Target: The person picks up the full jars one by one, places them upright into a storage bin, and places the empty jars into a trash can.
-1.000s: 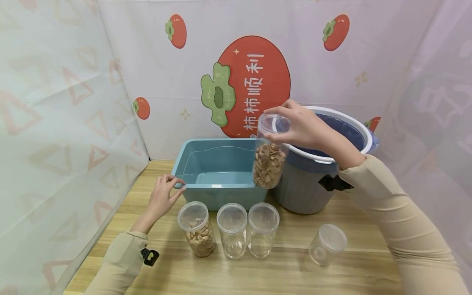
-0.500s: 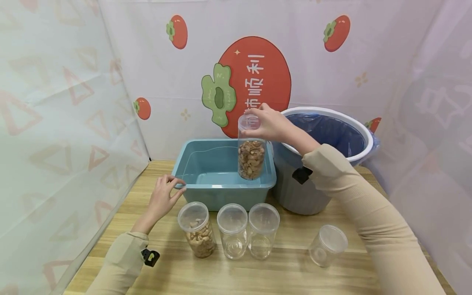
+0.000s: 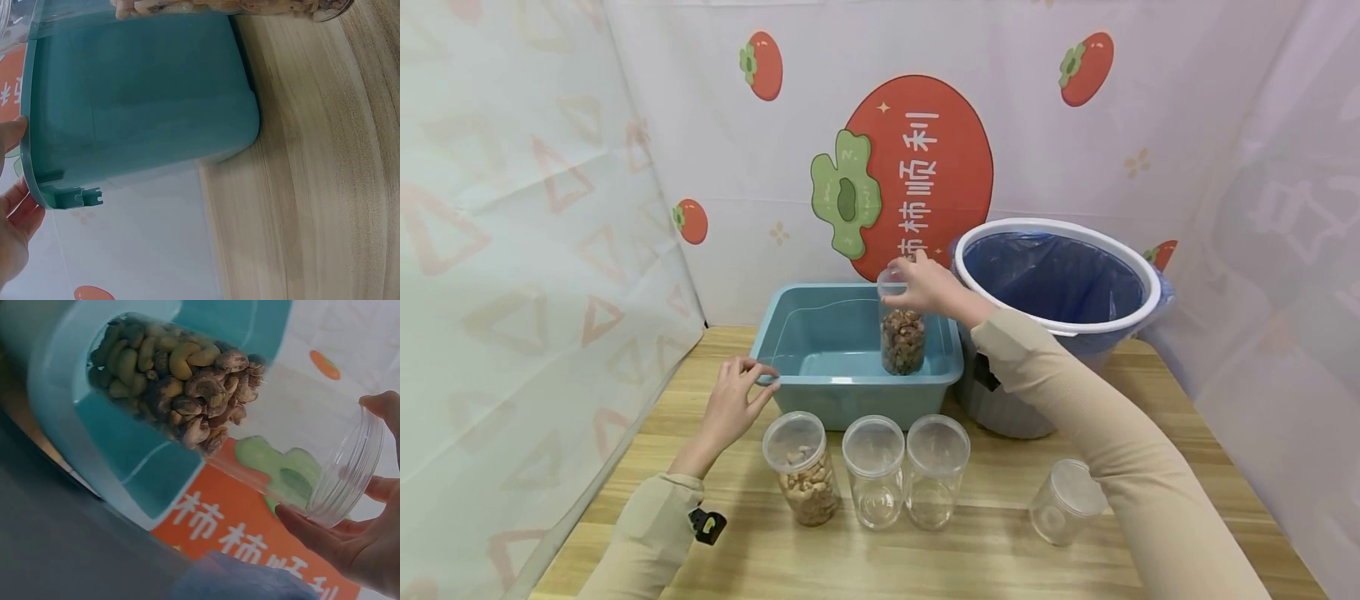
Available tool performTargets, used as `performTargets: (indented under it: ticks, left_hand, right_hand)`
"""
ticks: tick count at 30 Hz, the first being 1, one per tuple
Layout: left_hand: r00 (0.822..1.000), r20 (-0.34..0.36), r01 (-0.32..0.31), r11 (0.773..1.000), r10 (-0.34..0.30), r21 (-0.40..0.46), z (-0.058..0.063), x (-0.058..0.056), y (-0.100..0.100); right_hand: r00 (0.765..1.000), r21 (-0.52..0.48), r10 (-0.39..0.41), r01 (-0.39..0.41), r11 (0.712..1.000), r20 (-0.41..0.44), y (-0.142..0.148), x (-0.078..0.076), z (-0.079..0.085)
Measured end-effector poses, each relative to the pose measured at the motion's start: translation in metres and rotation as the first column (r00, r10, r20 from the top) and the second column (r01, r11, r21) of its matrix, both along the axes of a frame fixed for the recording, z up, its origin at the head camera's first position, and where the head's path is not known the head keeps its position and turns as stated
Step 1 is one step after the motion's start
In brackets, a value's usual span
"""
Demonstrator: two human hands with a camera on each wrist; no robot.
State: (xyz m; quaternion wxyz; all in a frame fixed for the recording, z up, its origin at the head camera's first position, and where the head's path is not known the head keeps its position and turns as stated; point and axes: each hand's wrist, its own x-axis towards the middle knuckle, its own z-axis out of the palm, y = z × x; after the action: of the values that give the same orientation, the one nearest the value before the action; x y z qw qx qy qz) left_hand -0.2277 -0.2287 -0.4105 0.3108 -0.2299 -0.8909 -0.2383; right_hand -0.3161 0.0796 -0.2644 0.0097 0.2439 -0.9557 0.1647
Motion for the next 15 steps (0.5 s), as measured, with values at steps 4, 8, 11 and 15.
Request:
performTargets:
  ticks: [4, 8, 11, 15]
  left_hand:
    - [1.000, -0.006, 0.000, 1.000, 0.000, 0.003, -0.001, 0.000, 0.001]
    - [1.000, -0.007, 0.001, 1.000, -0.001, 0.005, -0.002, 0.000, 0.001]
    - [1.000, -0.006, 0.001, 1.000, -0.001, 0.007, -0.002, 0.001, 0.000]
    - [1.000, -0.004, -0.002, 1.000, 0.002, 0.006, -0.002, 0.001, 0.000]
  right_hand:
    - [0.999, 0.011, -0.016, 0.015, 1.000, 0.052, 0.001, -0.004, -0.014]
    - [0.997, 0.018, -0.023, 0.022, 1.000, 0.078, 0.003, -0.007, -0.026]
    - [0.997, 0.030, -0.013, 0.011, 0.999, 0.073, 0.003, -0.009, -0.034]
    - [0.997, 0.023, 0.000, -0.002, 1.000, 0.083, 0.004, -0.010, -0.043]
